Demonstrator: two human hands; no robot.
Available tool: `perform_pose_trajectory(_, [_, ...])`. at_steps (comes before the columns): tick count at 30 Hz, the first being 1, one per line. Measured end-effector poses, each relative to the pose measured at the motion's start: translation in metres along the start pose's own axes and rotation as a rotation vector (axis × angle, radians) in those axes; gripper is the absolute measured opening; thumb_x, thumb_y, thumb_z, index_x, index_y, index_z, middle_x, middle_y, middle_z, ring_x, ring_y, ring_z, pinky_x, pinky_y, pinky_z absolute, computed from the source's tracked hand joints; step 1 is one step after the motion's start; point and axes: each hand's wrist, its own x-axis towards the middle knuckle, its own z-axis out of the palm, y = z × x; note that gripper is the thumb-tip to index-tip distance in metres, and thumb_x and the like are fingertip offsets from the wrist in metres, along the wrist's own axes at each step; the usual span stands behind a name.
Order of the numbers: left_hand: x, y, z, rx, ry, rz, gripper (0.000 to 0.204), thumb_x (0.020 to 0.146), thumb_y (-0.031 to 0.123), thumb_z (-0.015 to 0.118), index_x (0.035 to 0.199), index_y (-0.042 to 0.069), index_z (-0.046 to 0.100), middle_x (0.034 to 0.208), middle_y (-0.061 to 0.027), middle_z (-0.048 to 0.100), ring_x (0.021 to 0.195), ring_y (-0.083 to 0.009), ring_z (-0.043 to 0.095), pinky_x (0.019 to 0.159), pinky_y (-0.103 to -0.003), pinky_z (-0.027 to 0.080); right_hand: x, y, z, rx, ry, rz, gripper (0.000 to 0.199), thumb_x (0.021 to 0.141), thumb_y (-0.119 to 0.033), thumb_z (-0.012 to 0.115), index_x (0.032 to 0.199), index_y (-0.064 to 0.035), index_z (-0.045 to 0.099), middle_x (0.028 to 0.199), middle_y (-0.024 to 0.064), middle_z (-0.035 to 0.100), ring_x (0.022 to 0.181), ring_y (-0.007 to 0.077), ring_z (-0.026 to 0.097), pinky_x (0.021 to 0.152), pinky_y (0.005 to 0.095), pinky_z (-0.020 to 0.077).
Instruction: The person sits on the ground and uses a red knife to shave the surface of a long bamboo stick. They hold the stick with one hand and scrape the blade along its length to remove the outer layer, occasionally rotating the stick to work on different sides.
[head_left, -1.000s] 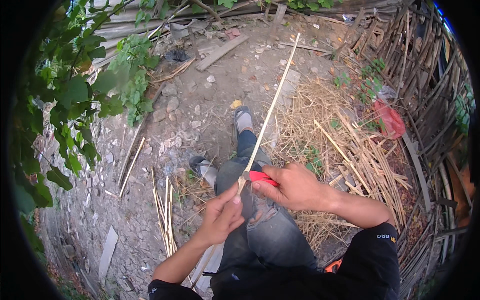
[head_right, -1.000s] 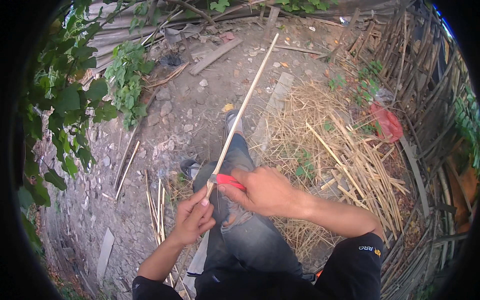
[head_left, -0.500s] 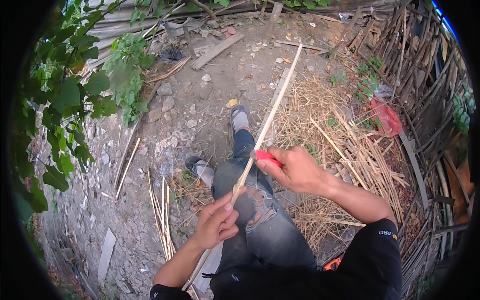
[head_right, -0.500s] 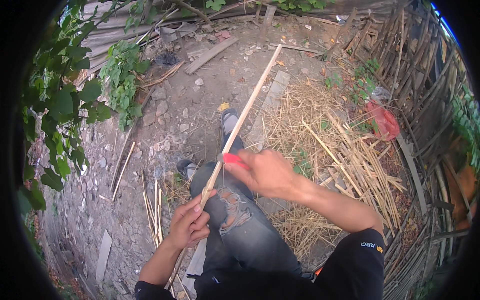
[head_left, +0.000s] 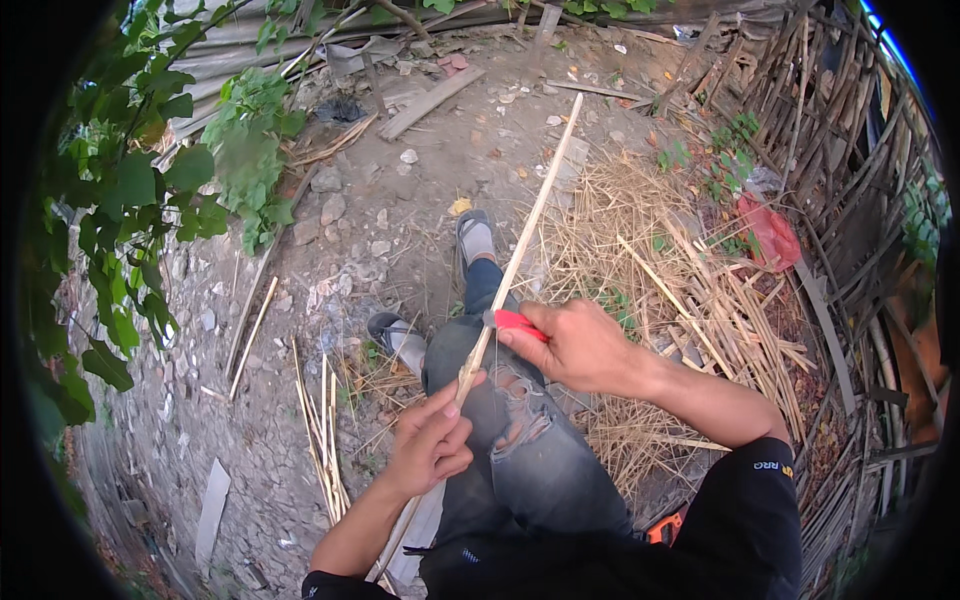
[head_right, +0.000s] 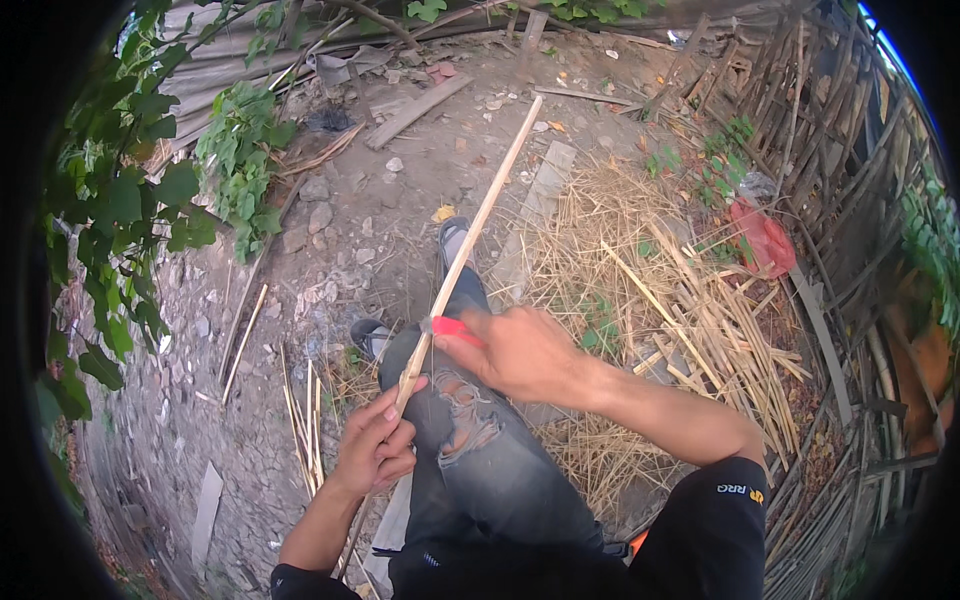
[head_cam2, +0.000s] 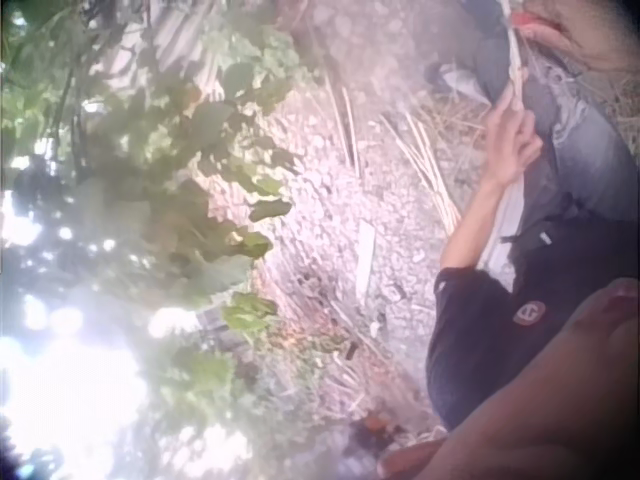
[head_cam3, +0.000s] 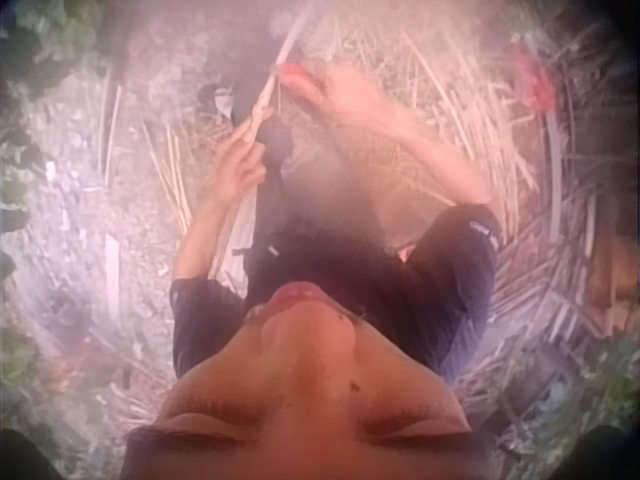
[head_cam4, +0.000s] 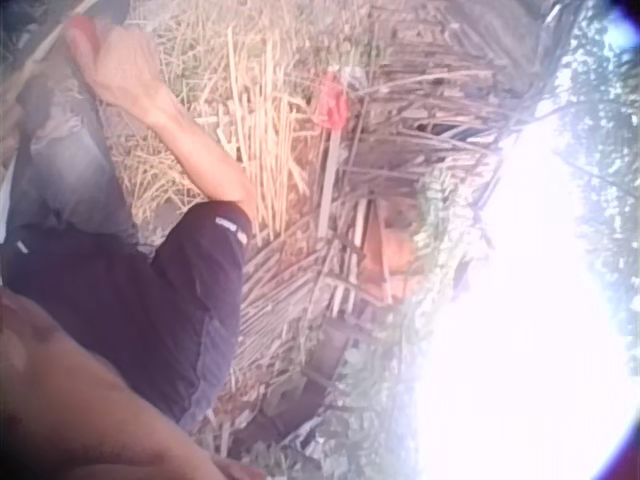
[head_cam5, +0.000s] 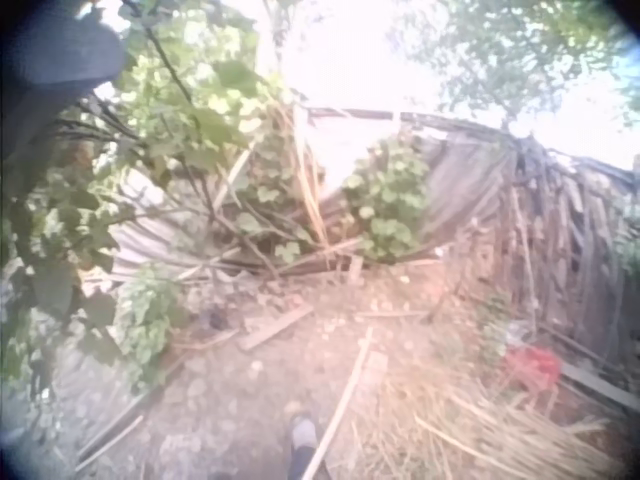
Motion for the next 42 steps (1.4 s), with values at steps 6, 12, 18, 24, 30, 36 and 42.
perform_pose_trajectory(6, [-0.017, -0.008, -0.009, 0.039, 0.017, -0.016, 0.051, 0.112, 0.022, 0.039, 0.159, 0.002, 0.033, 0.06, 0.0049, 0.026, 0.04, -0.0041, 0.021, 0.038, -0.023, 0.023, 0.026, 0.042, -0.029, 0.226, 0.077, 0.238, 0.051, 0.104, -0.048, 0.054, 0.096, 0.0006, 0.069, 0.066, 0.0253, 0.064, 0.067, 0.0459, 0.068, 0.065, 0.0539, 0.0535])
perform_pose_trajectory(12, [-0.016, -0.004, -0.009, -0.004, -0.019, -0.024, 0.053, 0.112, 0.021, 0.042, 0.161, 0.004, 0.03, 0.065, 0.0049, 0.025, 0.05, -0.0053, 0.018, 0.047, -0.023, 0.024, -0.005, 0.003, 0.002, 0.02, 0.03, -0.112, 0.047, 0.106, -0.04, 0.055, 0.085, 0.0012, 0.064, 0.056, 0.0151, 0.052, 0.049, 0.0251, 0.05, 0.054, 0.0424, 0.0425])
perform_pose_trajectory(18, [-0.052, -0.018, -0.016, 0.026, -0.018, -0.186, 0.054, 0.111, 0.019, 0.044, 0.159, 0.0, 0.031, 0.063, 0.0042, 0.026, 0.05, -0.0056, 0.02, 0.047, -0.023, 0.024, 0.049, 0.161, -0.076, 0.093, 0.489, 0.437, 0.065, 0.106, -0.056, 0.046, 0.088, 0.0025, 0.068, 0.056, 0.0118, 0.052, 0.055, 0.0213, 0.051, 0.062, 0.0411, 0.0447])
perform_pose_trajectory(24, [-0.067, -0.018, -0.022, 0.131, -0.005, -0.099, 0.052, 0.11, 0.018, 0.045, 0.158, -0.001, 0.034, 0.061, 0.0041, 0.03, 0.05, -0.0054, 0.022, 0.048, -0.024, 0.025, 0.026, 0.221, -0.128, -0.021, 0.84, 0.477, 0.064, 0.105, -0.055, 0.049, 0.087, 0.0048, 0.065, 0.059, 0.0167, 0.054, 0.058, 0.0284, 0.053, 0.063, 0.0428, 0.0443])
perform_pose_trajectory(30, [-0.038, -0.012, -0.014, 0.279, 0.166, 0.185, 0.053, 0.109, 0.009, 0.047, 0.159, -0.002, 0.032, 0.061, 0.0062, 0.037, 0.05, -0.0021, 0.031, 0.048, -0.023, 0.026, 0.028, 0.125, -0.095, -0.251, 0.656, 0.183, 0.052, 0.102, -0.045, 0.06, 0.077, 0.0001, 0.059, 0.06, 0.0203, 0.057, 0.057, 0.0396, 0.06, 0.057, 0.048, 0.0438])
perform_pose_trajectory(36, [0.006, 0.016, 0.004, 0.449, 0.317, 0.385, 0.032, 0.102, 0.01, 0.063, 0.13, -0.004, 0.06, 0.061, 0.0113, 0.046, 0.052, 0.0021, 0.034, 0.049, -0.021, 0.024, 0.011, 0.04, -0.073, -0.103, 0.417, 0.047, 0.038, 0.099, -0.036, 0.064, 0.082, -0.0021, 0.06, 0.059, 0.0203, 0.058, 0.056, 0.0417, 0.062, 0.054, 0.0485, 0.046])
perform_pose_trajectory(42, [0.041, 0.055, 0.031, 0.577, 0.248, 0.397, 0.019, 0.098, 0.018, 0.073, 0.102, -0.001, 0.069, 0.065, 0.0065, 0.061, 0.056, 0.0023, 0.047, 0.051, -0.02, 0.032, -0.005, -0.012, -0.042, -0.082, 0.227, -0.158, 0.032, 0.095, -0.032, 0.067, 0.088, -0.001, 0.06, 0.065, 0.0189, 0.065, 0.059, 0.0412, 0.066, 0.054, 0.0495, 0.0497])
